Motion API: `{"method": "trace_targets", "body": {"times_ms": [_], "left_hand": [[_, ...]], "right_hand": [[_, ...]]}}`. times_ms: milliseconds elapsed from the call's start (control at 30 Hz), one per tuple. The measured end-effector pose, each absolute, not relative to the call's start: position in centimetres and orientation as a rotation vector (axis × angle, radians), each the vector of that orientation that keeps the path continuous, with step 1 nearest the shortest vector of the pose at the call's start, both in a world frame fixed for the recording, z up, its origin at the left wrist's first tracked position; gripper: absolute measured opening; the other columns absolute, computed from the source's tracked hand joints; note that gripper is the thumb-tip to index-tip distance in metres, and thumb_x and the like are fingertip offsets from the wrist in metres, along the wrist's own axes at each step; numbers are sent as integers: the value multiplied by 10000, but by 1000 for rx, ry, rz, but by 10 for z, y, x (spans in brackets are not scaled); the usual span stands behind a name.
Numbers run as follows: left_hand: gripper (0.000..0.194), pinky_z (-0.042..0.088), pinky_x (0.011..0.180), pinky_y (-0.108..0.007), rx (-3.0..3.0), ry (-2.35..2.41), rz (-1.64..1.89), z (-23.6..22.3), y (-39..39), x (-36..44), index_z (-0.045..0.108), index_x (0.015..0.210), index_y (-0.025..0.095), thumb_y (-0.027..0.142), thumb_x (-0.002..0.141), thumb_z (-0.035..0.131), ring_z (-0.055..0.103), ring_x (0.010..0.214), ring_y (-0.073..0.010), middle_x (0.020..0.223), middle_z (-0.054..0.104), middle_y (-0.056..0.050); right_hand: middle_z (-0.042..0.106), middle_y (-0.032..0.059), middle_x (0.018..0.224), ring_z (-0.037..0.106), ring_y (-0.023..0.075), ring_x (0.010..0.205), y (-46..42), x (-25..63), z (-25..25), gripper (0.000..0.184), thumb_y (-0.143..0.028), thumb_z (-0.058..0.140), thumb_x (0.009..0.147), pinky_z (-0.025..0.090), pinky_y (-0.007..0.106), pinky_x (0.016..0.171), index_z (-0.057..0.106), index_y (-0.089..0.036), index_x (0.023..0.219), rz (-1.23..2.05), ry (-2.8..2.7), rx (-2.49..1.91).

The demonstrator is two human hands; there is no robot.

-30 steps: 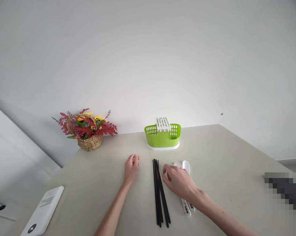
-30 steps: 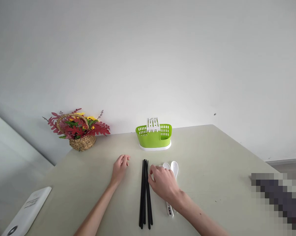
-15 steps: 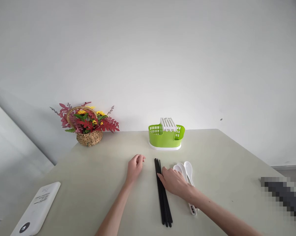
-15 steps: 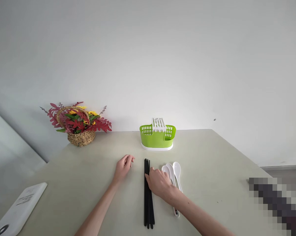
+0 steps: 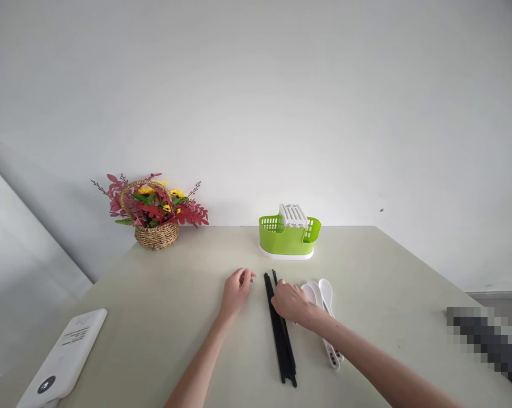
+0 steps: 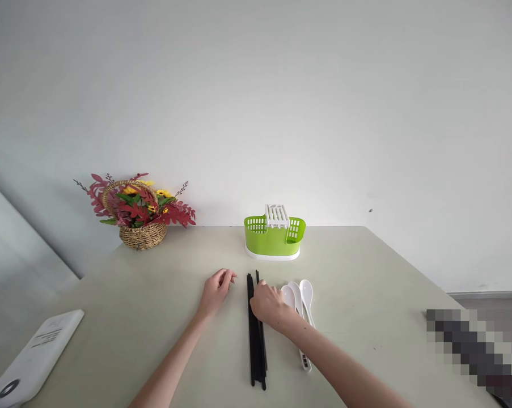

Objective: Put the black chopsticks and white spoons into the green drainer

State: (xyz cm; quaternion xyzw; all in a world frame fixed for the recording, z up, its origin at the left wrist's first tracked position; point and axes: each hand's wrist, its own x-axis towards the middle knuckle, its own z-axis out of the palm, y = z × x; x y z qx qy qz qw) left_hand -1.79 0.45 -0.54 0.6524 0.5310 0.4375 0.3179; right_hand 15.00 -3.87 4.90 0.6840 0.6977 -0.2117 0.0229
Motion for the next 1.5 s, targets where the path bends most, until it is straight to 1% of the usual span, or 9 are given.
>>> {"method": "trace_targets", "body": {"times_ms": [300, 500, 700, 933, 1067, 1167, 1267, 1367, 1500], "left_hand": [[444, 416, 603, -257, 1732, 1366, 1118, 0, -2, -16, 698, 852, 207, 545, 971, 436, 566, 639, -157, 766, 674, -15], [526, 467, 694, -273, 1657, 984, 1037, -1, -13, 1, 691, 996, 170, 600, 1000, 389, 644, 780, -186, 848, 717, -63], [519, 473, 694, -278, 1587, 910, 965, 3, -20, 11, 690, 959, 166, 618, 985, 435, 640, 771, -185, 813, 700, -51], [465, 432, 674, -259, 1542, 853, 834, 17, -24, 8, 716, 884, 166, 602, 935, 562, 556, 678, -136, 773, 658, -16], [447, 467, 709, -270, 1457, 855, 922, 17, -22, 8, 698, 813, 160, 580, 925, 594, 617, 763, -167, 773, 675, -40], [443, 467, 634, -257, 1403, 929, 990, 13, -19, 7, 717, 857, 155, 585, 903, 622, 636, 745, -170, 796, 696, -56], [442, 467, 601, -245, 1386, 976, 1047, 12, -17, 6, 731, 874, 160, 589, 898, 625, 640, 728, -161, 813, 706, -57], [439, 462, 581, -235, 1374, 1000, 1076, 14, -17, 5, 730, 854, 166, 589, 899, 620, 640, 733, -160, 824, 706, -58], [435, 453, 573, -232, 1358, 1006, 1074, 17, -18, 4, 727, 857, 169, 590, 893, 625, 640, 746, -164, 821, 701, -57]], "right_hand": [[739, 170, 795, 694, 230, 496, -11, 159, 65, 203, -174, 505, 926, 471, 297, 539, 638, -48, 1013, -932, 2162, 2029], [709, 43, 844, 604, 111, 540, 8, 175, 85, 339, -275, 276, 1055, 413, 229, 560, 575, -191, 919, -961, 2538, 2151], [680, 44, 786, 615, 142, 694, 11, 176, 77, 315, -245, 406, 1012, 394, 241, 627, 531, -201, 727, -972, 2665, 2249], [637, -14, 656, 550, 102, 515, 6, 178, 80, 349, -319, 425, 1020, 398, 229, 560, 553, -206, 716, -1063, 2809, 2205], [701, 57, 957, 635, 141, 694, 11, 189, 95, 282, -386, 404, 1029, 454, 256, 634, 601, -200, 954, -874, 2924, 2404], [537, 171, 1367, 651, 170, 798, 18, 210, 103, 335, -374, 328, 1038, 472, 305, 645, 486, -178, 1259, -488, 2865, 2796], [442, 192, 1462, 650, 175, 732, 27, 236, 97, 392, -265, 352, 999, 458, 329, 589, 418, -178, 1376, -14, 2575, 2958], [460, 168, 1477, 687, 203, 838, 31, 257, 79, 431, -138, 365, 952, 485, 328, 628, 491, -189, 1361, -5, 2484, 2669], [558, 106, 1422, 633, 261, 1165, 24, 274, 56, 273, -97, 468, 913, 533, 332, 812, 677, -205, 1051, -110, 2635, 2323]]}}
